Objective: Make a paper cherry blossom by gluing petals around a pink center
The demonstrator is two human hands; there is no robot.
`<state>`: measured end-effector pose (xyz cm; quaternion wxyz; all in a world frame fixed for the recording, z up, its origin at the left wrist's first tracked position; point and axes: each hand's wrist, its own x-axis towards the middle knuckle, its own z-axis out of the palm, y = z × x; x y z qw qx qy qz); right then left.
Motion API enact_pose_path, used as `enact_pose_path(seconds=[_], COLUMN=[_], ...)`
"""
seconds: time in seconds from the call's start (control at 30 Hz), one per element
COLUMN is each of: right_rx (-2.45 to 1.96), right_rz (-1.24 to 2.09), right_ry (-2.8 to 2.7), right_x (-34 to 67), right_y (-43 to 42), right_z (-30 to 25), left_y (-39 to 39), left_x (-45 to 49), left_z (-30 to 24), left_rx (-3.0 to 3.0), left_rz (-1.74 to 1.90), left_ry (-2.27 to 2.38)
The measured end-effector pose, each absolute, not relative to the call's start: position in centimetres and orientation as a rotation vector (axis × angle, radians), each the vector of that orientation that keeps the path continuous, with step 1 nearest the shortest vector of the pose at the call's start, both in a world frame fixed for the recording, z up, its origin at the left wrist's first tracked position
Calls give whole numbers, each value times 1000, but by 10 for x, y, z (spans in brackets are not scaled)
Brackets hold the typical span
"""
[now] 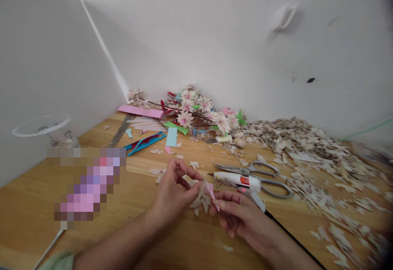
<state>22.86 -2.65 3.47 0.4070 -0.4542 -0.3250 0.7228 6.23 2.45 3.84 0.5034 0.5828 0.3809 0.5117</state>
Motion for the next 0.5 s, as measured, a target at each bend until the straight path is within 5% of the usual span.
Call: enact_pose_path(seconds=[0.5], right_rx=[-1197], right_rz=[1650], right_ry=[-960], right_x=[225], right_y=[-22], right_z=[28], left_y=[42], left_x=[18], left_z=[67], left_rx=[1036], left_rz=[1711], left_ry=[1080])
